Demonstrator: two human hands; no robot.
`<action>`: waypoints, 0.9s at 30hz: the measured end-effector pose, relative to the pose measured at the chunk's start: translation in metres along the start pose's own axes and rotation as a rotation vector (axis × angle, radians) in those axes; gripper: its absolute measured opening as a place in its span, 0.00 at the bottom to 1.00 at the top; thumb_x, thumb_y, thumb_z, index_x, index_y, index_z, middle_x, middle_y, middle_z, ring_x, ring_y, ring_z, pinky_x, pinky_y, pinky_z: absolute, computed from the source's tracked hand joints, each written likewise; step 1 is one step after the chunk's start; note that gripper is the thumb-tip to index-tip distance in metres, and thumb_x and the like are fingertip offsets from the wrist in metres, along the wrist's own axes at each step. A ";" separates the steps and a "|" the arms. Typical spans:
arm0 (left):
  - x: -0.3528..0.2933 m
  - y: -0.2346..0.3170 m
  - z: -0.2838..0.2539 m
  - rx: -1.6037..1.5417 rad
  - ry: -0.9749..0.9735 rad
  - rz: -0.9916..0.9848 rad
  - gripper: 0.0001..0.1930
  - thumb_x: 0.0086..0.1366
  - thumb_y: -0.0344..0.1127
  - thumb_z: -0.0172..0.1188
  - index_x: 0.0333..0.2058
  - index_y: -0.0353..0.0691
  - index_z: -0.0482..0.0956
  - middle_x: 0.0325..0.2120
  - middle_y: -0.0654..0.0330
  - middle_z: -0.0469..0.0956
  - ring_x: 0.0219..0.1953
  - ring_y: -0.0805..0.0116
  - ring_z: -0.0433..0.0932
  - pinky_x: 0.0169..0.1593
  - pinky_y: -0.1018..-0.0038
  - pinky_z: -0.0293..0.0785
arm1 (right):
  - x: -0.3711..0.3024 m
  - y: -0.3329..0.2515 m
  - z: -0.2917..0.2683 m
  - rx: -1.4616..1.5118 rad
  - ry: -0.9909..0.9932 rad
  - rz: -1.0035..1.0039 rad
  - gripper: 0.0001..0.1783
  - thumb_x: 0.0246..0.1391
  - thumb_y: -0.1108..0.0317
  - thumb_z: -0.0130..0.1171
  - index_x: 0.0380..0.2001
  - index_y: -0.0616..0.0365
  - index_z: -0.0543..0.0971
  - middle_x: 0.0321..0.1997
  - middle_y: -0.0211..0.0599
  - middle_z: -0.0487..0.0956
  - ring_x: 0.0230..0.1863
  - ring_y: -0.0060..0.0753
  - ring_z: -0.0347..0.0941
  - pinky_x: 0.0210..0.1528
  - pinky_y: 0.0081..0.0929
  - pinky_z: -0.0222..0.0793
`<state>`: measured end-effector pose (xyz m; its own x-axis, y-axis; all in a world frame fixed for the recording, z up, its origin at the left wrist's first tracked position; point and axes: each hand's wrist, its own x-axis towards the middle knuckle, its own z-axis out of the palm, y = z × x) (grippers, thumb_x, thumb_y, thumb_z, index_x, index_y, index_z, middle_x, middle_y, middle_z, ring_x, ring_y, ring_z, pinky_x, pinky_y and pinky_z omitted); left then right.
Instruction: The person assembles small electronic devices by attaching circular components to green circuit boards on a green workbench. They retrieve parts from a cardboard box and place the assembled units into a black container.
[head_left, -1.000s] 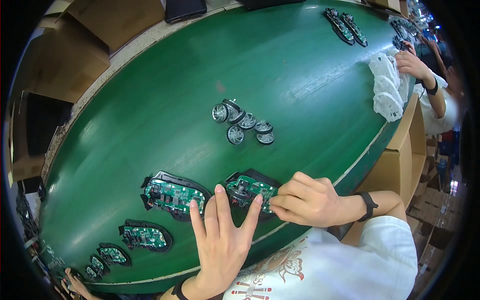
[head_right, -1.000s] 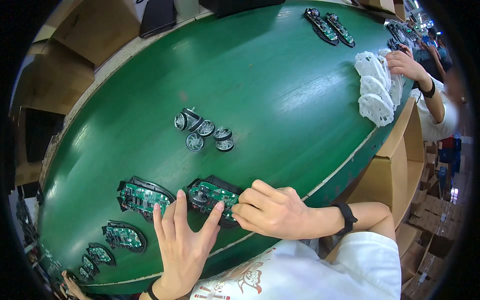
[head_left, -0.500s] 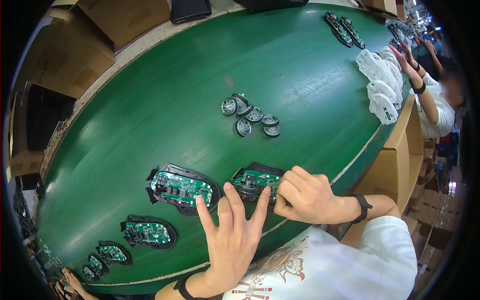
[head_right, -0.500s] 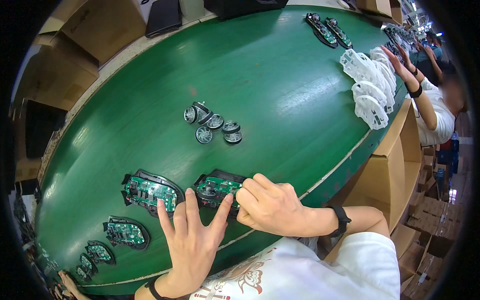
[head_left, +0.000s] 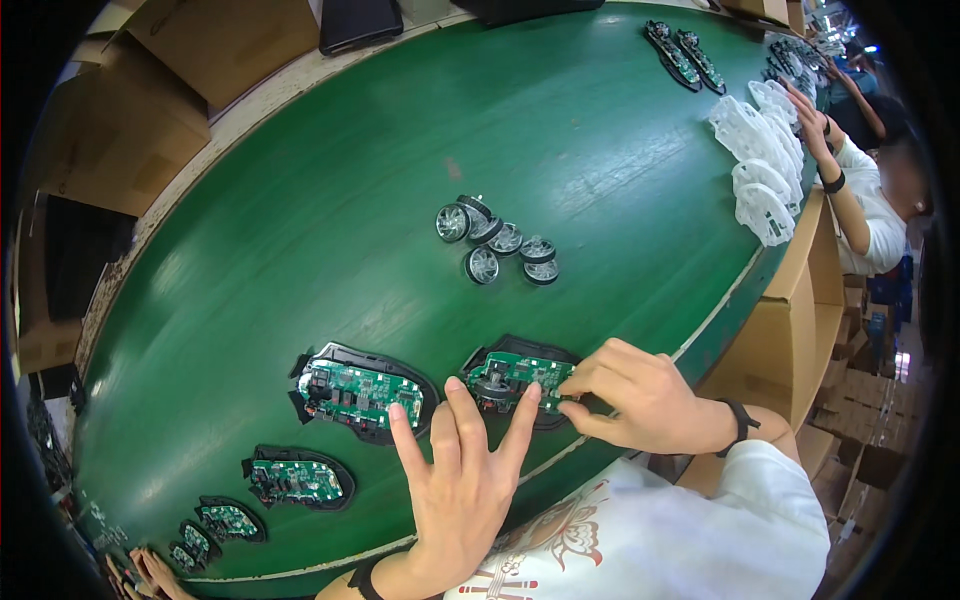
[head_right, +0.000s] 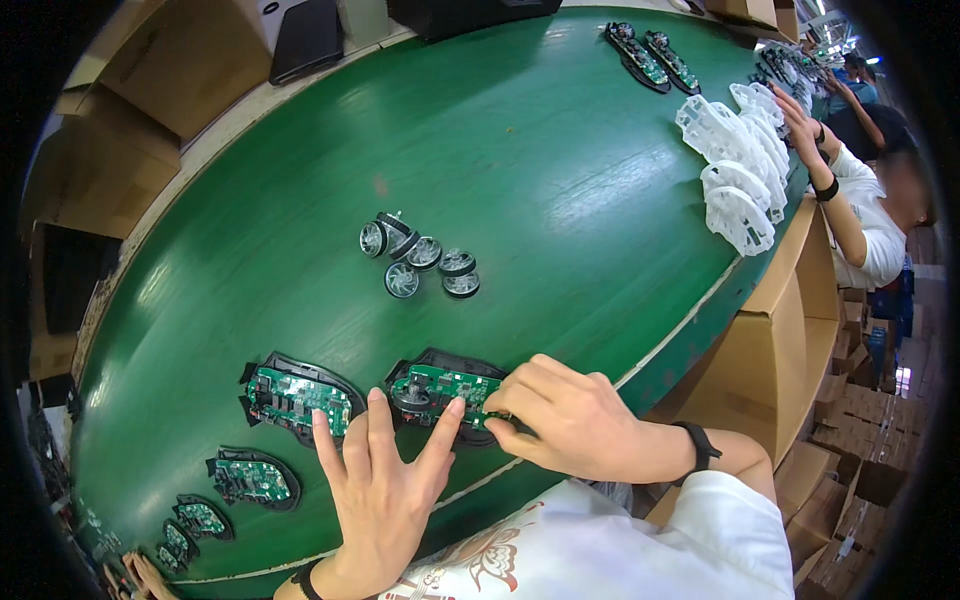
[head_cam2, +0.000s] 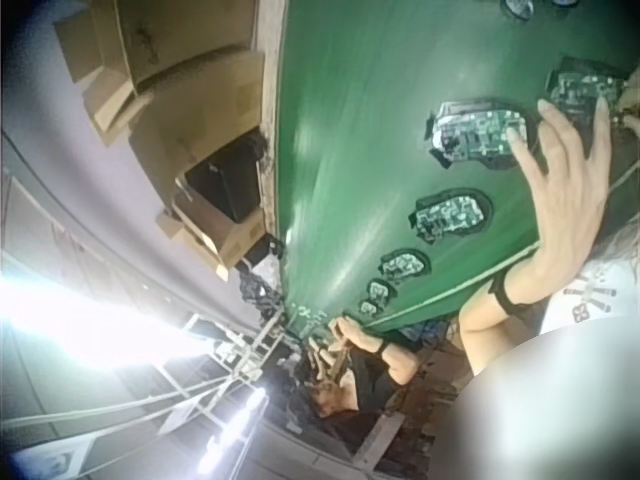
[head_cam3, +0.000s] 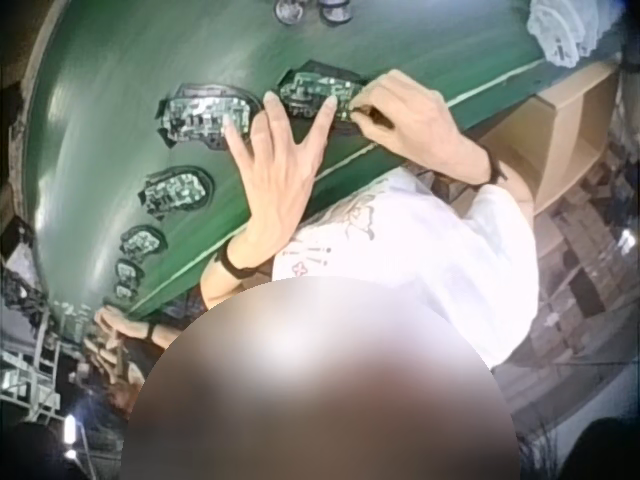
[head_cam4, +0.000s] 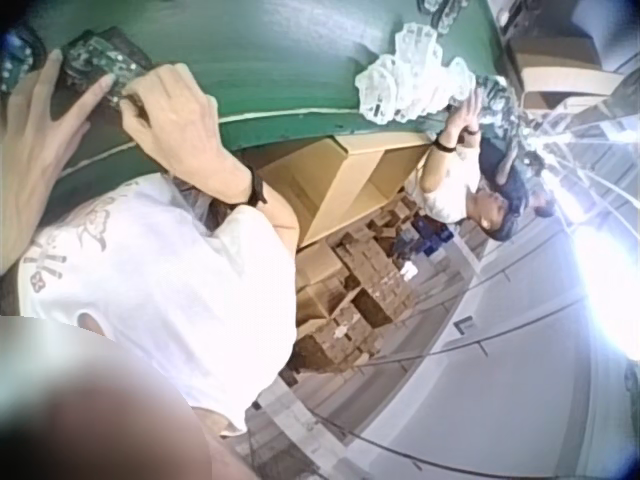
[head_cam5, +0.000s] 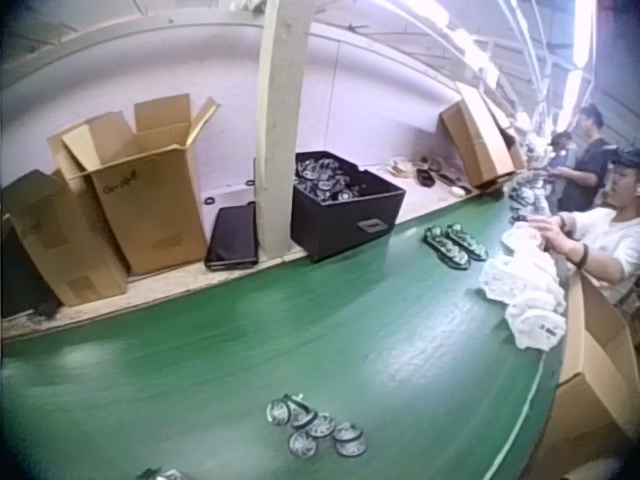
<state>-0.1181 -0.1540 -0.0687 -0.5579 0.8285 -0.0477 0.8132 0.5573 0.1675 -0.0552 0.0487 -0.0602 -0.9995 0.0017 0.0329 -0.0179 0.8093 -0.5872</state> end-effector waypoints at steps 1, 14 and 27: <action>0.000 0.000 0.000 0.004 -0.001 0.003 0.35 0.57 0.29 0.55 0.64 0.64 0.68 0.51 0.42 0.70 0.47 0.55 0.68 0.62 0.36 0.61 | -0.002 0.002 -0.005 0.083 0.001 0.021 0.09 0.41 0.75 0.68 0.28 0.59 0.79 0.28 0.31 0.77 0.28 0.30 0.73 0.19 0.25 0.70; 0.001 -0.001 -0.001 0.049 -0.028 0.012 0.40 0.47 0.44 0.72 0.62 0.72 0.69 0.53 0.43 0.69 0.48 0.54 0.70 0.63 0.39 0.59 | -0.006 0.000 -0.008 -0.229 0.030 -0.207 0.13 0.41 0.75 0.70 0.34 0.61 0.83 0.31 0.30 0.79 0.28 0.26 0.73 0.20 0.22 0.71; 0.006 0.000 -0.001 0.032 -0.045 0.029 0.38 0.52 0.40 0.66 0.63 0.70 0.68 0.53 0.42 0.68 0.49 0.53 0.70 0.63 0.40 0.60 | 0.002 0.009 -0.005 -0.215 0.040 -0.258 0.13 0.36 0.71 0.71 0.30 0.58 0.83 0.27 0.25 0.76 0.28 0.23 0.72 0.19 0.19 0.69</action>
<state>-0.1212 -0.1494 -0.0679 -0.5265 0.8457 -0.0872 0.8344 0.5336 0.1380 -0.0573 0.0589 -0.0611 -0.9608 -0.1997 0.1924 -0.2597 0.8912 -0.3718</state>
